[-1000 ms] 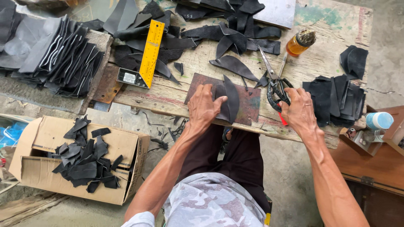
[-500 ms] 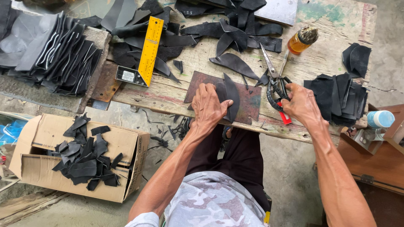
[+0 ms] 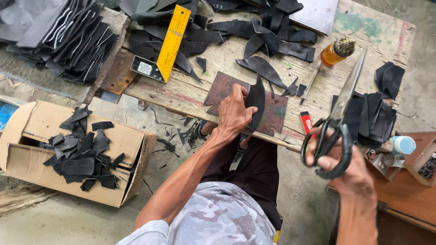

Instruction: The person cuts leather pieces using shears and marks them with a pen. They fold the leather pieces by hand and apply glue to the edges.

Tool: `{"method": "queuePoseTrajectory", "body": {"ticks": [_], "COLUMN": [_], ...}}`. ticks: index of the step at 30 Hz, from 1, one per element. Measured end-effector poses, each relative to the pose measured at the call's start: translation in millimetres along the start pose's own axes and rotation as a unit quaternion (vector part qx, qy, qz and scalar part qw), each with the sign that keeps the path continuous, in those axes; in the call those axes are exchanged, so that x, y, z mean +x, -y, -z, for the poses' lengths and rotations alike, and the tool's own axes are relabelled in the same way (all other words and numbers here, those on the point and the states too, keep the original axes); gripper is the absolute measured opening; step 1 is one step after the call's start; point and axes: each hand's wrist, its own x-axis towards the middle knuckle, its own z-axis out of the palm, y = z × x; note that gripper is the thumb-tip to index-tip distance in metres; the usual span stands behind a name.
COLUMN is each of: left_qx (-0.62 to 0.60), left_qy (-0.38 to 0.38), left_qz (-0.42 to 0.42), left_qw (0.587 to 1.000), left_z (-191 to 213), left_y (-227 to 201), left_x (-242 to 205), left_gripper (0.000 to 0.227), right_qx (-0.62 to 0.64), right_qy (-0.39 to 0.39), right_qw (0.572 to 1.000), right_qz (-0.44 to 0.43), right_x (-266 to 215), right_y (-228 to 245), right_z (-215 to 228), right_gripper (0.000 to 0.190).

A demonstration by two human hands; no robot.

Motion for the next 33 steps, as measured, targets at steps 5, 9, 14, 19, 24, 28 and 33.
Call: {"method": "queuePoseTrajectory", "body": {"ticks": [5,9,14,19,24,28,33], "left_qx": [-0.235,-0.312,-0.315,-0.350,-0.373,-0.378,-0.379], "left_qy": [0.183,0.292,0.340,0.375,0.409,0.414,0.359], "left_qz": [0.009,0.086,0.061,0.095,0.073,0.081,0.101], "left_qw": [0.955,0.900,0.884,0.853,0.829,0.824,0.847], "left_z": [25,57,82,86,83,81,82], "left_y": [9,20,17,14,18,17,19], "left_x": [18,27,25,23,21,20,16], "left_gripper": [0.040,0.041,0.043,0.054,0.057,0.059,0.055], "right_qx": [0.022,-0.100,-0.280,-0.401,-0.420,-0.420,-0.425], "right_qy": [-0.024,-0.118,-0.087,-0.062,-0.055,-0.054,-0.108], "right_qw": [0.999,0.984,0.953,0.910,0.901,0.900,0.894], "right_qz": [-0.026,-0.087,-0.075,-0.080,-0.094,-0.103,-0.096], "right_x": [-18,-21,-25,-19,-3,1,-3], "right_y": [-47,-97,-134,-131,-124,-120,-107], "right_z": [-27,-45,-64,-83,-99,-100,-99], "right_gripper": [0.050,0.038,0.050,0.065,0.066,0.064,0.054]}}
